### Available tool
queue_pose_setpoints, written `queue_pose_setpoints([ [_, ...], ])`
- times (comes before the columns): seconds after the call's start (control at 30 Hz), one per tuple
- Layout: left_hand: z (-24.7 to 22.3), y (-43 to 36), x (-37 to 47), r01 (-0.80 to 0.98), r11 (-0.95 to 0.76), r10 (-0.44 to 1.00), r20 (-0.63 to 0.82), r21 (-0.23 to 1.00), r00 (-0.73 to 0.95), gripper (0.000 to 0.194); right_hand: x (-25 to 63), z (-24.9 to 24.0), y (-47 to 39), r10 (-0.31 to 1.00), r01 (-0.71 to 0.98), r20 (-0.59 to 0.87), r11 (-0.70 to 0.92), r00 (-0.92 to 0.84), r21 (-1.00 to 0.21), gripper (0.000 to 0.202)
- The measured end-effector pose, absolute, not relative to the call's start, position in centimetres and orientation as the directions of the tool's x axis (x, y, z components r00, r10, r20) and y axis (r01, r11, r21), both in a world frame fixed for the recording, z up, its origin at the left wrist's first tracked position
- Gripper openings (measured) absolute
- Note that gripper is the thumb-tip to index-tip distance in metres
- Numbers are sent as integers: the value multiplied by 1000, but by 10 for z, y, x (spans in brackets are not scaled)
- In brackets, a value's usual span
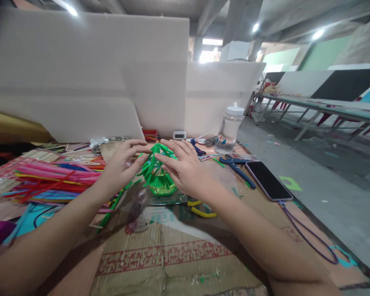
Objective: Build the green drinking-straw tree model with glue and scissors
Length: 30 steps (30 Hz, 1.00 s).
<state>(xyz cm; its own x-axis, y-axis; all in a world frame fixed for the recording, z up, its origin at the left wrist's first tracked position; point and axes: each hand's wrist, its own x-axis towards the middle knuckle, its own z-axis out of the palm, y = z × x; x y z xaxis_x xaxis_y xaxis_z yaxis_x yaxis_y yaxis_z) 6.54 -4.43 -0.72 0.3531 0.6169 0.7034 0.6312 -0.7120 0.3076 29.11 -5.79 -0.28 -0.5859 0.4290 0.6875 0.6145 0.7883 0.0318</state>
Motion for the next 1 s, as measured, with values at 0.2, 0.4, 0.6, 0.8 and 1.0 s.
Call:
queue_pose_setpoints([
  [0.2,0,-38,67,581,-690,672,681,432,291,31,286,-4,-50,464,613,778,779,-424,-131,23],
  [0.4,32,-27,75,629,-581,795,526,516,303,31,275,20,-19,717,555,626,669,-307,-494,11],
  [0.6,36,-34,82,692,-610,744,579,385,334,30,272,24,-15,801,506,514,595,-307,-624,11],
  [0.8,28,-33,87,689,-607,741,595,396,312,29,278,22,-19,814,538,495,575,-303,-617,14],
  [1.0,25,-29,90,697,-604,734,608,385,301,23,284,22,-16,789,559,491,611,-370,-561,11],
])
